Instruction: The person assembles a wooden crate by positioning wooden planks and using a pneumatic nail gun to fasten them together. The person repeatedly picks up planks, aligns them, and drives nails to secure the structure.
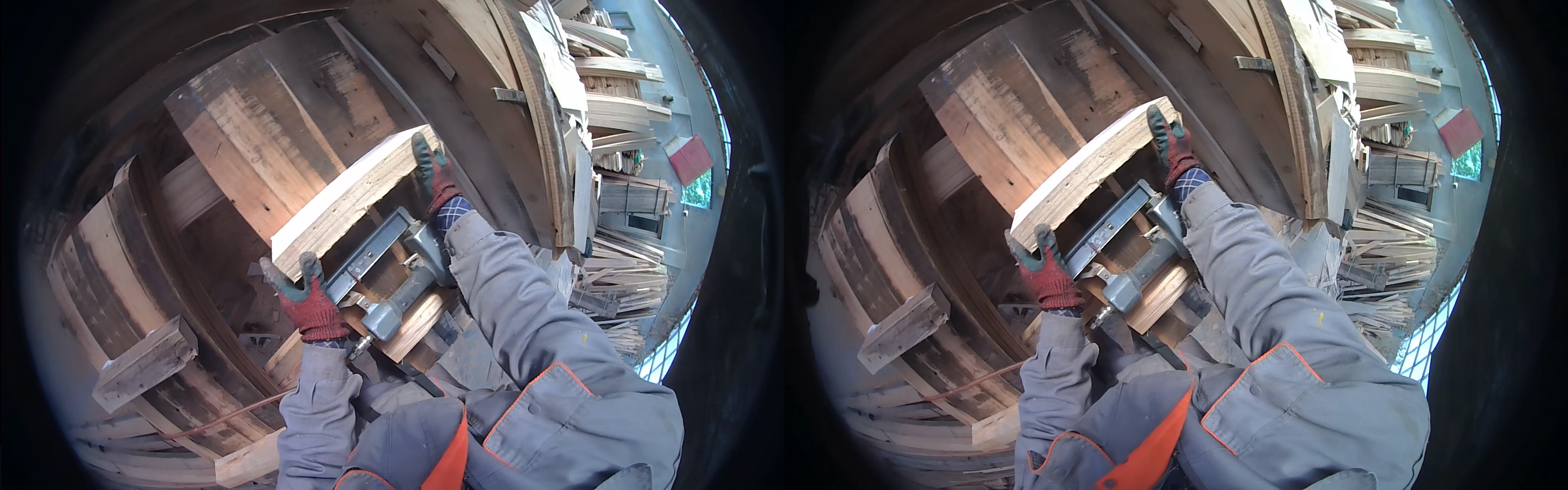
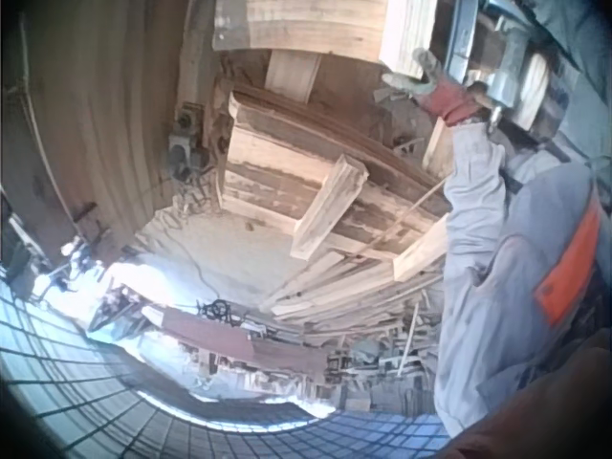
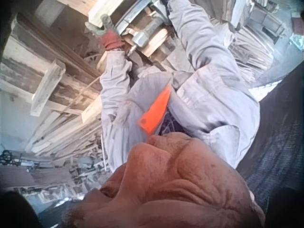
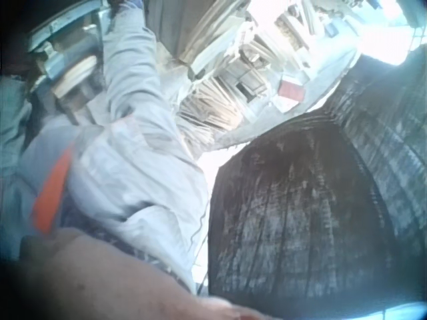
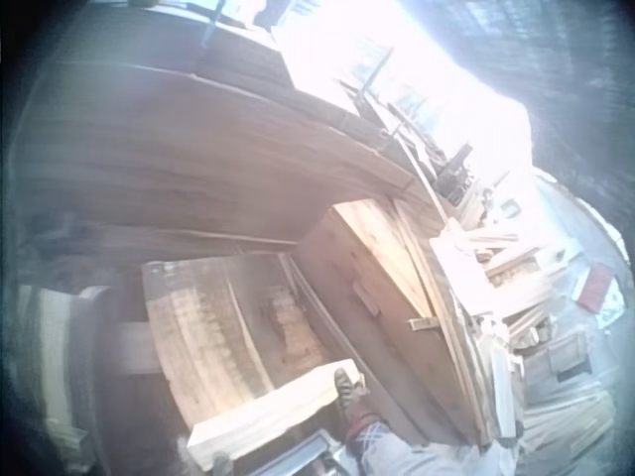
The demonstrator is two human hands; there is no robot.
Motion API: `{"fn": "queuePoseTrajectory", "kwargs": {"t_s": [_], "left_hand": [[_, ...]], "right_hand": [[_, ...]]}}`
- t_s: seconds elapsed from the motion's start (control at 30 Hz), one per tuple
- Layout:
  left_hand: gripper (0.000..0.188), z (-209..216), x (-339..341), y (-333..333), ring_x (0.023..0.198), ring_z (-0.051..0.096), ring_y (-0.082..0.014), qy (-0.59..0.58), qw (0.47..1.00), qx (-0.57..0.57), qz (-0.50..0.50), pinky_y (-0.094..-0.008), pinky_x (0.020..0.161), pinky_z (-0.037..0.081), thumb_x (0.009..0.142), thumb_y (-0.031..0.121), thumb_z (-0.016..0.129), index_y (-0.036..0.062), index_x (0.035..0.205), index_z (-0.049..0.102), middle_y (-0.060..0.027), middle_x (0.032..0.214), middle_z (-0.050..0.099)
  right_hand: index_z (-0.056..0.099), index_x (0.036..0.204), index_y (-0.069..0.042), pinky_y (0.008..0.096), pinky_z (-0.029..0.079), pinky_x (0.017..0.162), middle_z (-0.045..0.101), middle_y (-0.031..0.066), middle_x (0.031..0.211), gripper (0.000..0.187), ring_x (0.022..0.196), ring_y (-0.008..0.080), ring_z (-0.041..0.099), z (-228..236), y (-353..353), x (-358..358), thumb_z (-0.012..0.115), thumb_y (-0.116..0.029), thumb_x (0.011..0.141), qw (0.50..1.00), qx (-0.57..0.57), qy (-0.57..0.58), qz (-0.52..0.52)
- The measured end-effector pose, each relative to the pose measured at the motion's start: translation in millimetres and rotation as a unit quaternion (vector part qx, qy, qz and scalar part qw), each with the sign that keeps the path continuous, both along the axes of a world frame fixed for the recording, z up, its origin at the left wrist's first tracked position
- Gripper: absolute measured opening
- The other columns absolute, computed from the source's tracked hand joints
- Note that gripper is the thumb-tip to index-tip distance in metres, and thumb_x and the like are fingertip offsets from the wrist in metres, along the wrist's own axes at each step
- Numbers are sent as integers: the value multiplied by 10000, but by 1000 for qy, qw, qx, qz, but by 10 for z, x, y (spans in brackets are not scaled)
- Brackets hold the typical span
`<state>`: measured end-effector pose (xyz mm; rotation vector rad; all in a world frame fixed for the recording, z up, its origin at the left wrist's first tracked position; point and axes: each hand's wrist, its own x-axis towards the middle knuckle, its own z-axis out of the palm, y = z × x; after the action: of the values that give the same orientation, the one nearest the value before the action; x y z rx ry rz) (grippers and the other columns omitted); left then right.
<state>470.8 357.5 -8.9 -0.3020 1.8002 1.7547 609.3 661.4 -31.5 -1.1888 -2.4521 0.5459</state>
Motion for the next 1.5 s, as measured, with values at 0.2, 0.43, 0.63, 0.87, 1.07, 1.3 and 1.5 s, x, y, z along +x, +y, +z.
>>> {"fn": "queuePoseTrajectory", "kwargs": {"t_s": [0.2, 0.43, 0.63, 0.87, 1.07, 1.3, 1.5], "left_hand": [[891, 54, 5, 38, 1275, 537, -249, -119, 985, 97, 72, -377, 1013, 558, 911, -134, 644, 94, 1625, 163, -159, 1633, 243], [997, -31, 9, 61, 1293, 533, -294, -138, 974, 146, 103, -433, 1050, 542, 848, -251, 605, 189, 1631, 174, -104, 1648, 210], [933, -33, 23, 52, 1299, 507, -268, -98, 978, 148, 108, -395, 1023, 553, 854, -131, 719, 88, 1607, 213, -134, 1591, 297], [978, 7, 21, 28, 1420, 417, -275, -108, 983, 118, 85, -375, 1117, 472, 846, 123, 845, 22, 1596, 226, -190, 1610, 314], [899, -113, 24, 40, 1254, 514, -236, -39, 990, 110, 75, -339, 966, 546, 900, 125, 799, 6, 1587, 231, -184, 1494, 428], [733, -43, 8, 36, 1206, 543, -210, 84, 995, -43, 6, -325, 1031, 469, 973, 212, 733, -2, 1553, 339, -161, 1438, 493], [724, -114, 11, -25, 1178, 557, -204, 114, 988, -94, -40, -324, 1014, 479, 998, 319, 696, -6, 1544, 350, -170, 1384, 545]], "right_hand": [[695, 1102, -33, 334, 529, 676, 695, 31, 927, 348, 761, 151, 643, -76, 107, -28, 692, -357, 974, 866, -377, 242, -223], [678, 1170, -45, 351, 558, 736, 719, 78, 989, 337, 807, 216, 677, -192, 168, 94, 674, -316, 970, 966, -210, 112, -102], [671, 1244, -72, 361, 577, 848, 727, 100, 1139, 313, 966, 268, 712, -188, 212, 56, 639, -182, 952, 960, -259, 98, -31], [654, 1262, -16, 332, 564, 837, 729, 62, 1123, 423, 925, 194, 697, -72, 66, -29, 536, -369, 1062, 888, -365, 223, -171], [601, 1309, -27, 353, 550, 839, 688, 76, 1119, 370, 926, 192, 661, -163, 64, -14, 583, -288, 1047, 939, -253, 197, -126], [607, 1267, 44, 350, 545, 996, 670, 134, 1213, 330, 1070, 225, 674, -212, -41, -104, 496, -205, 1081, 797, -397, 404, -210], [620, 1240, 46, 385, 535, 1049, 663, 178, 1260, 419, 1130, 275, 669, -669, 147, 164, 445, -298, 1075, 760, -420, 452, -203]]}}
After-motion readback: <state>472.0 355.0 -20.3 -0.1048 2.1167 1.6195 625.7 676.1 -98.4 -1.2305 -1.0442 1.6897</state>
